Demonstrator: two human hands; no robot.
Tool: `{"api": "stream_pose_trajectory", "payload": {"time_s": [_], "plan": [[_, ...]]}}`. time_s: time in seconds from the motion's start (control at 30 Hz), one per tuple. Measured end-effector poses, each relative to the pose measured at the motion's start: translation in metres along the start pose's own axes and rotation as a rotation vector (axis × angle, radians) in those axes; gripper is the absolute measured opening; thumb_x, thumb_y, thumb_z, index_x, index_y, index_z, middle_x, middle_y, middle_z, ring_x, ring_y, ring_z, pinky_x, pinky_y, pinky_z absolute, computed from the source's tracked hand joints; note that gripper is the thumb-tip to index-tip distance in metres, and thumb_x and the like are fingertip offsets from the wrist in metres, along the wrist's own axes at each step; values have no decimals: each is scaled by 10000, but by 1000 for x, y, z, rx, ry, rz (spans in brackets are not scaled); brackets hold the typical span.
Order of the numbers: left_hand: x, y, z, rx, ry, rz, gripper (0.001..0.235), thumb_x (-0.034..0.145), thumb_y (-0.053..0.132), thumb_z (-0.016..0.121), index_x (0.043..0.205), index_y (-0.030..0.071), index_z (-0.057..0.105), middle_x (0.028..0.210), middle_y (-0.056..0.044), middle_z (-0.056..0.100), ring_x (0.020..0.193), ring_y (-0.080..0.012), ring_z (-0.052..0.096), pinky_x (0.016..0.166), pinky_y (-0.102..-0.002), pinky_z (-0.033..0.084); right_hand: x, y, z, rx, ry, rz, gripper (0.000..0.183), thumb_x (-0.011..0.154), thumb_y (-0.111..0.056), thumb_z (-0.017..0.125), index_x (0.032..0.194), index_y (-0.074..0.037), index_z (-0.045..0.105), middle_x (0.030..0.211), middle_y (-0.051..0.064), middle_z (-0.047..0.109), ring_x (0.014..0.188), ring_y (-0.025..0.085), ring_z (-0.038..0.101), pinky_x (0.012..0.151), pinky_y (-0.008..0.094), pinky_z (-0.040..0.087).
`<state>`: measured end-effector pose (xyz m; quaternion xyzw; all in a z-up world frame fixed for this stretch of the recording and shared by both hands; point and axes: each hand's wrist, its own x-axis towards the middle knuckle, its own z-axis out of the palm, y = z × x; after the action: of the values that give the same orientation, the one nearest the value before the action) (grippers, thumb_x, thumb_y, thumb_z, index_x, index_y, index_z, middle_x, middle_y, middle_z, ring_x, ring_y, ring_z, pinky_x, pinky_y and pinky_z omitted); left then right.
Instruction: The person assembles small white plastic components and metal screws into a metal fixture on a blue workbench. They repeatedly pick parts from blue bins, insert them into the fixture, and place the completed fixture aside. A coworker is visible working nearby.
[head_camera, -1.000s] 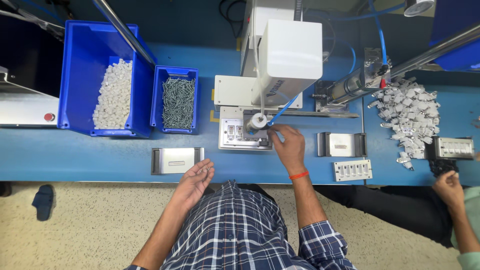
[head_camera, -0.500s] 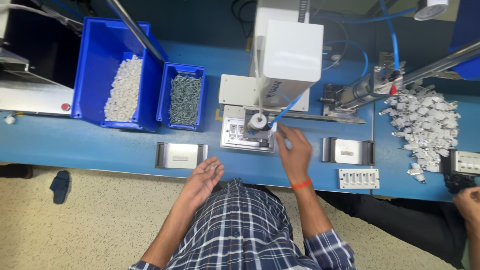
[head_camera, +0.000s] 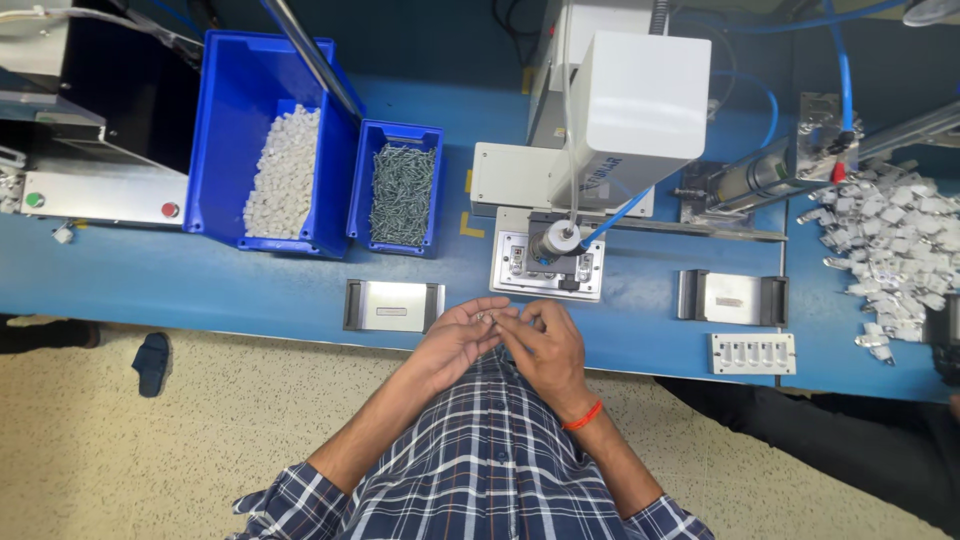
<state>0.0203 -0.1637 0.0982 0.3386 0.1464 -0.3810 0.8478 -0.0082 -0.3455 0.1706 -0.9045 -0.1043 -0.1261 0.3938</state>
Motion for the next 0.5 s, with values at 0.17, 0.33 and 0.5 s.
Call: {"api": "stream_pose_trajectory", "payload": {"time_s": [0.17, 0.33, 0.5], "plan": [[-1, 16, 13, 50, 22, -31, 367, 1003, 7, 499, 1368, -28, 515, 1341, -191, 618, 1159, -205, 633, 1010, -332, 525, -2, 2, -2, 216, 44, 34, 159, 847, -132, 815, 998, -98, 781, 945, 23, 573, 838, 151, 593, 702, 280, 501], [1, 27, 9, 129, 162, -50, 324, 1011, 25, 464, 1326, -48, 472, 1319, -234, 593, 1177, -279, 624, 1088, -381, 520, 3, 28, -29, 72, 363, 208, 151, 854, -128, 840, 990, -82, 792, 935, 42, 559, 806, 166, 567, 676, 296, 467], [-1, 23, -5, 125, 183, -33, 309, 1017, 19, 455, 1313, -68, 477, 1294, -245, 578, 1209, -314, 616, 1109, -398, 521, 23, 64, -30, -68, 368, 256, 152, 853, -108, 833, 1001, -84, 802, 960, 58, 586, 868, 195, 596, 738, 333, 494]]}}
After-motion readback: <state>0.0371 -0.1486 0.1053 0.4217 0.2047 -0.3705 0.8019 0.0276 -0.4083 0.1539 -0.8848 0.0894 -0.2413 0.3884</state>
